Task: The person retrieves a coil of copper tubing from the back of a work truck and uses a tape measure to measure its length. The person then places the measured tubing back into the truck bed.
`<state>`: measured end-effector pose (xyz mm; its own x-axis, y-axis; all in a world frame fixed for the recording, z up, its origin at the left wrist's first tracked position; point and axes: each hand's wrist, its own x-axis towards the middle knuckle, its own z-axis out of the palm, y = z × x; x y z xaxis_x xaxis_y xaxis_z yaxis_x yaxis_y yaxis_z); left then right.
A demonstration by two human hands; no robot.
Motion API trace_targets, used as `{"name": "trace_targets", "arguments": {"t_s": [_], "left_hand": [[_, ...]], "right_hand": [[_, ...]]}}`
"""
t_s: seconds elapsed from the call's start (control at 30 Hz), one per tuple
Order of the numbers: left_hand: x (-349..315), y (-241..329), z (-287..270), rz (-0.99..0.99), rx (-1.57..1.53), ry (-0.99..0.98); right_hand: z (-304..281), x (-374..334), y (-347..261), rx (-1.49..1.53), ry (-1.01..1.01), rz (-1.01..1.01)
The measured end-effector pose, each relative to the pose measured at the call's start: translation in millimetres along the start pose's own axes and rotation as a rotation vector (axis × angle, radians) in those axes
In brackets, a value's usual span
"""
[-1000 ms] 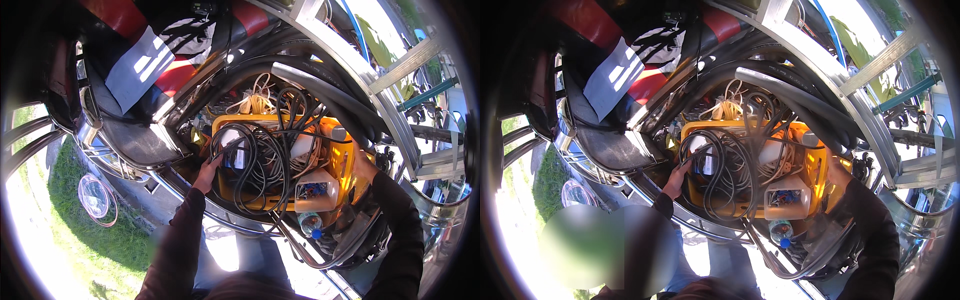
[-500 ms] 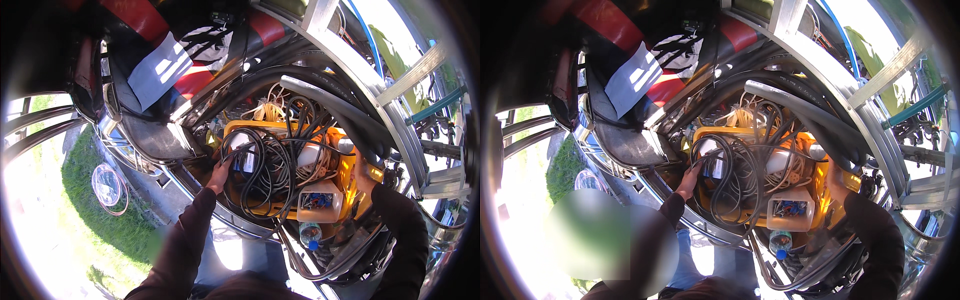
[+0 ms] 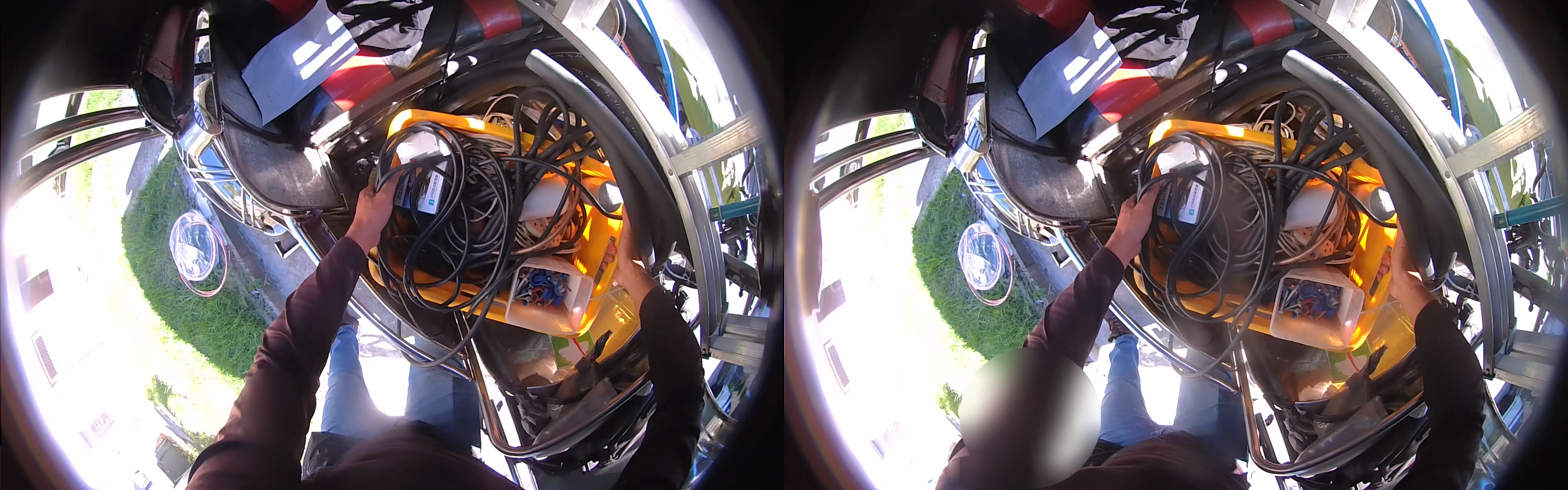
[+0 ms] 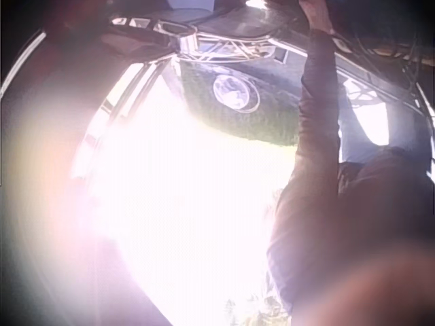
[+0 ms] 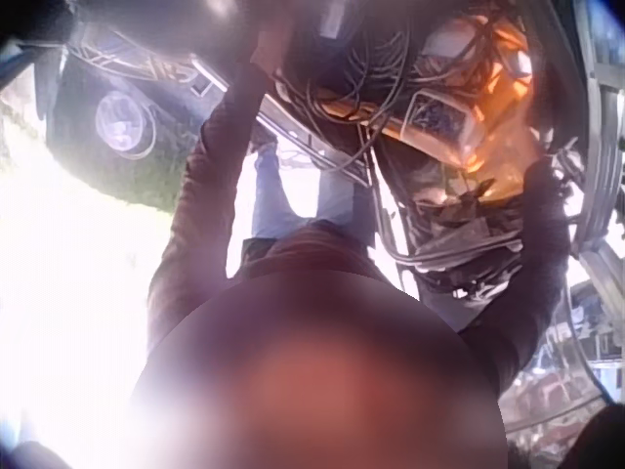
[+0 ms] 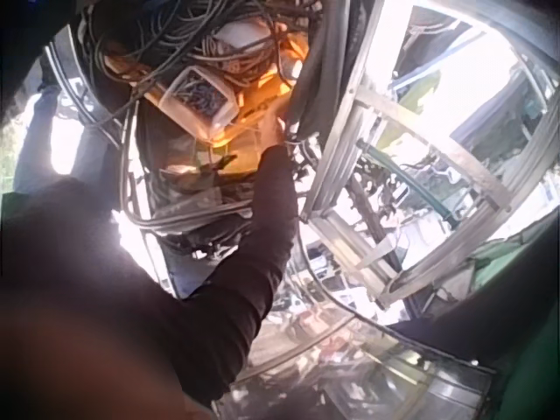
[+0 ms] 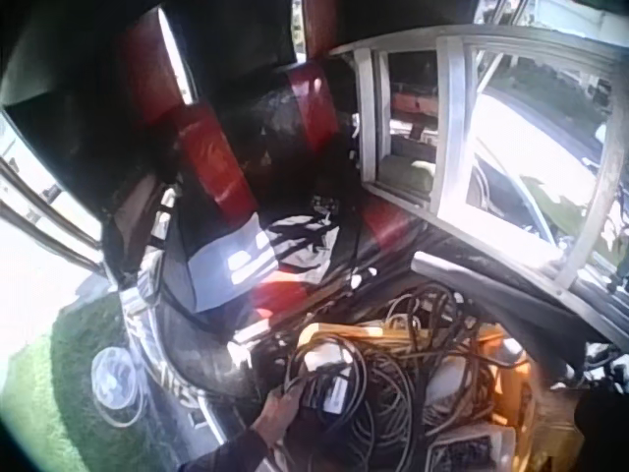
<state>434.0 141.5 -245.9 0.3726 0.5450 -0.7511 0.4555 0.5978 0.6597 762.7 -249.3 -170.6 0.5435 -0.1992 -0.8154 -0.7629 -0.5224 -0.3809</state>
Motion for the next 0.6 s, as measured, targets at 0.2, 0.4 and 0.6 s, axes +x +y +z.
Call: {"name": "trace_targets", "arguments": {"t_s": [0.2,0.4,0.6], "left_hand": [[-43.8,85.7,8.0,0.125,0.255,-0.061],[-159.1,129.2,-17.4,0.094,0.254,-0.036],[-214.9,170.6,-28.0,0.098,0.246,-0.035]], "right_hand": [[7.8,-9.6,-31.2,-0.017,-0.007,0.062],[-15.4,0.9,-41.7,0.008,-0.166,0.049],[-39.1,-4.5,-50.4,0.069,-0.332,-0.02]]}}
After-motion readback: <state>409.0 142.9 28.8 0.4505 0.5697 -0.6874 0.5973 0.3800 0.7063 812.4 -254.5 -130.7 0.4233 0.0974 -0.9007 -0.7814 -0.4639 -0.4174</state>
